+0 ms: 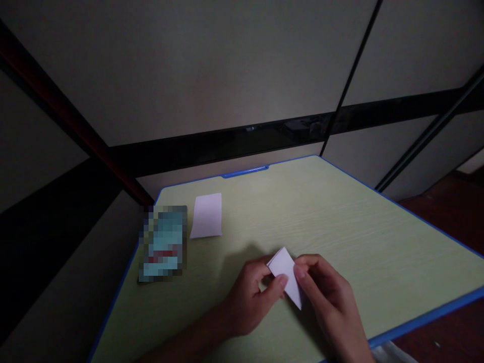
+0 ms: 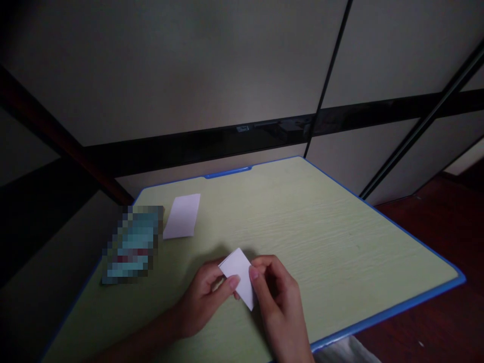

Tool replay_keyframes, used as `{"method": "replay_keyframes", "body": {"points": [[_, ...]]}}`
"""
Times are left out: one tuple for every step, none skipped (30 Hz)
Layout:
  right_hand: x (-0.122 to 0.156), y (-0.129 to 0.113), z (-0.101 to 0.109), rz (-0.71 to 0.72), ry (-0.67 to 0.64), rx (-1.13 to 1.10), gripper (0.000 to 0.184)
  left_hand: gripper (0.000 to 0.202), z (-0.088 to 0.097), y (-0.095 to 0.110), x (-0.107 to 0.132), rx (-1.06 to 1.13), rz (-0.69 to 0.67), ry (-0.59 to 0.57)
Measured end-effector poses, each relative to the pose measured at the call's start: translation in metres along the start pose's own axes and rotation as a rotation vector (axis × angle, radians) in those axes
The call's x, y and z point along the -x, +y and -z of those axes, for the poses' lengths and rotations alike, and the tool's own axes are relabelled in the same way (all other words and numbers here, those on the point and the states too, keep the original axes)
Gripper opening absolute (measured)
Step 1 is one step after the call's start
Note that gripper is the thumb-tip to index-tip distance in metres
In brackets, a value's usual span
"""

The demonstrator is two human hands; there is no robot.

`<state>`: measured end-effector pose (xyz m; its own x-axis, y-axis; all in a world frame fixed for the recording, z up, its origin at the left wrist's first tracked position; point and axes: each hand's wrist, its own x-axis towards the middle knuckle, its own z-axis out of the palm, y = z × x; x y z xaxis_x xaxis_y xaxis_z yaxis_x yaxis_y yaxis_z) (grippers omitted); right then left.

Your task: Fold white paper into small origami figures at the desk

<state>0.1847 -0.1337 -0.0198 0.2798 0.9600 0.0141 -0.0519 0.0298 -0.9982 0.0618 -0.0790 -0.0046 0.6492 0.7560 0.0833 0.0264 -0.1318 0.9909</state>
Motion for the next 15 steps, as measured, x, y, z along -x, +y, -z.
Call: {"method": "replay_keyframes", "body": {"points": [[0.000, 0.000, 0.000, 0.060, 0.046, 0.070, 0.013, 0.018, 0.001, -0.001, 0.000, 0.015, 0.001, 0.028], [0.000, -0.001, -0.001, 0.118, 0.072, 0.132, 0.014, 0.017, 0.003, -0.001, -0.001, 0.036, 0.004, 0.053], [0.000, -0.001, -0.001, 0.163, 0.067, 0.179, 0.013, 0.016, 0.004, -0.002, -0.001, 0.057, 0.011, 0.071], [0.001, -0.002, -0.002, 0.184, 0.033, 0.206, 0.010, 0.016, 0.005, -0.002, -0.002, 0.082, 0.017, 0.076], [0.001, -0.003, -0.002, 0.183, -0.019, 0.212, 0.008, 0.016, 0.006, -0.002, -0.002, 0.111, 0.026, 0.073], [0.001, -0.004, -0.003, 0.167, -0.075, 0.197, 0.009, 0.017, 0.006, -0.001, -0.003, 0.146, 0.037, 0.059], [0.002, -0.006, -0.003, 0.146, -0.124, 0.170, 0.012, 0.018, 0.007, -0.001, -0.003, 0.188, 0.053, 0.033], [0.002, -0.007, -0.004, 0.130, -0.158, 0.139, 0.013, 0.020, 0.007, 0.000, -0.004, 0.235, 0.070, 0.004], [0.002, -0.008, -0.004, 0.124, -0.182, 0.110, 0.014, 0.022, 0.007, 0.000, -0.004, 0.279, 0.086, -0.026], [0.003, -0.009, -0.005, 0.126, -0.199, 0.084, 0.015, 0.025, 0.007, 0.000, -0.004, 0.316, 0.096, -0.053], [0.003, -0.009, -0.006, 0.131, -0.213, 0.064, 0.016, 0.028, 0.008, 0.000, -0.005, 0.344, 0.103, -0.077], [0.002, -0.010, -0.006, 0.137, -0.225, 0.054, 0.017, 0.031, 0.008, 0.000, -0.005, 0.366, 0.107, -0.098], [0.002, -0.010, -0.007, 0.142, -0.230, 0.054, 0.018, 0.033, 0.008, -0.001, -0.005, 0.380, 0.109, -0.108], [0.002, -0.011, -0.008, 0.145, -0.231, 0.061, 0.019, 0.035, 0.008, -0.001, -0.006, 0.384, 0.110, -0.110], [0.002, -0.011, -0.008, 0.146, -0.229, 0.071, 0.020, 0.036, 0.008, -0.002, -0.006, 0.382, 0.111, -0.112]]}}
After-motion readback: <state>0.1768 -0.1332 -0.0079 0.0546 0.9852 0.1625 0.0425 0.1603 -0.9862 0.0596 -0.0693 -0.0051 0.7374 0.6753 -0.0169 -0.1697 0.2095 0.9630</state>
